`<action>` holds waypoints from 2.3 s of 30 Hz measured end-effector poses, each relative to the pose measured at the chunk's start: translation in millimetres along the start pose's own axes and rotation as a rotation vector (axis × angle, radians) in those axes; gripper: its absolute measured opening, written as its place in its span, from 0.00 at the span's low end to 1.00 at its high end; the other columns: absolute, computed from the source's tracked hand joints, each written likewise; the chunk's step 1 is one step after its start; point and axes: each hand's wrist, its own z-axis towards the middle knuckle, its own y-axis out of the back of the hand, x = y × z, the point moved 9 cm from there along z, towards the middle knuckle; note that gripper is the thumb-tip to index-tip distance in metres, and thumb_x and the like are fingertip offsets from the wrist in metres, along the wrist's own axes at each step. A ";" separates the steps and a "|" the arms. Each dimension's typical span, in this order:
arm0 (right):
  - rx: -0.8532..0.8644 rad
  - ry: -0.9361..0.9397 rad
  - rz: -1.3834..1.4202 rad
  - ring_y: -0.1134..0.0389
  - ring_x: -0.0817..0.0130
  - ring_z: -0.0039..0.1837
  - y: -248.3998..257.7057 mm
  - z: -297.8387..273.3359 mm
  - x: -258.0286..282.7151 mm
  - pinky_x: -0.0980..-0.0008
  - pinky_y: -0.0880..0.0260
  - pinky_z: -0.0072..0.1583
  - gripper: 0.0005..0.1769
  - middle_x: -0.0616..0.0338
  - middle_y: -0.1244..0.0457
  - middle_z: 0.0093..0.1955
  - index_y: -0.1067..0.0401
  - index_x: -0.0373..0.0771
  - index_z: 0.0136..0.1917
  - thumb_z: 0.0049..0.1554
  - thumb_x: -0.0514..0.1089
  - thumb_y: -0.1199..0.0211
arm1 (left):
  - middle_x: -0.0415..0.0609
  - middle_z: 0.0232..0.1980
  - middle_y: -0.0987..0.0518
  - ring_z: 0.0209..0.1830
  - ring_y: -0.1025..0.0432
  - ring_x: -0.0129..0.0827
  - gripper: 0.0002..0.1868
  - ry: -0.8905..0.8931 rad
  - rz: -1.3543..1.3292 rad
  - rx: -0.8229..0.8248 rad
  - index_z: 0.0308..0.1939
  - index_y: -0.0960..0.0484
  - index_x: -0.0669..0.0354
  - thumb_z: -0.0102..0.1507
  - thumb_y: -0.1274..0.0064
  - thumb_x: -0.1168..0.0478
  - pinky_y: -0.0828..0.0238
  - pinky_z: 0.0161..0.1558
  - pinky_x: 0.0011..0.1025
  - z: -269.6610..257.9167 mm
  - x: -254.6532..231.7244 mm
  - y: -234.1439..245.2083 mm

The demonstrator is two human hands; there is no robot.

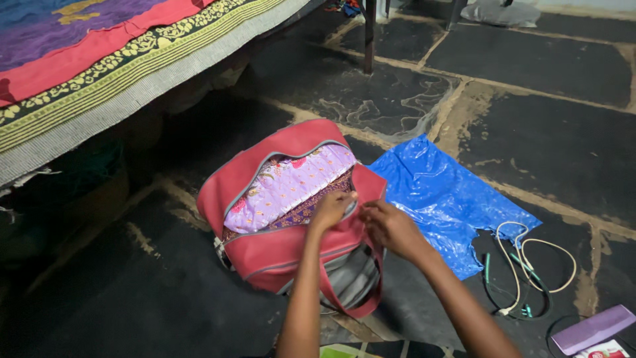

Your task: The person packs toiletries and electronic cables into a red bag while sitting on a tiled floor. They handle items including toothpaste, a toothbrush, and various cords, placing them into different sections of the bag.

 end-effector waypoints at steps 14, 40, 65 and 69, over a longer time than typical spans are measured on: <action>-0.078 -0.244 -0.078 0.28 0.55 0.47 54.5 -8.6 -38.3 0.59 0.28 0.50 0.10 0.55 0.31 0.49 0.21 0.43 0.51 0.55 0.40 0.34 | 0.62 0.36 0.17 0.36 0.21 0.52 0.12 -0.185 0.173 -0.254 0.34 0.12 0.62 0.63 0.43 0.57 0.28 0.38 0.43 -1.2 -5.7 2.9; -0.187 -0.460 -0.142 0.28 0.55 0.44 127.7 -112.2 -106.6 0.58 0.28 0.48 0.10 0.53 0.30 0.47 0.20 0.41 0.50 0.55 0.41 0.35 | 0.52 0.48 0.18 0.51 0.26 0.51 0.07 -0.637 -0.085 -0.395 0.45 0.17 0.60 0.64 0.44 0.64 0.32 0.56 0.43 -79.1 -239.6 -81.0; -0.167 -1.790 -0.371 0.26 0.47 0.50 196.0 -612.0 -338.6 0.52 0.26 0.52 0.26 0.44 0.28 0.47 0.17 0.37 0.44 0.48 0.62 0.26 | 0.55 0.47 0.19 0.47 0.24 0.51 0.08 -0.547 -0.105 0.564 0.42 0.15 0.55 0.60 0.39 0.60 0.27 0.48 0.44 -156.2 -255.8 -447.8; -0.222 -1.757 -0.384 0.25 0.46 0.48 191.1 -613.2 -333.6 0.52 0.26 0.51 0.28 0.41 0.28 0.44 0.18 0.33 0.42 0.48 0.62 0.25 | 0.56 0.46 0.19 0.48 0.24 0.52 0.07 -0.598 -0.095 0.569 0.41 0.14 0.55 0.60 0.39 0.59 0.27 0.48 0.45 -164.2 -257.3 -454.6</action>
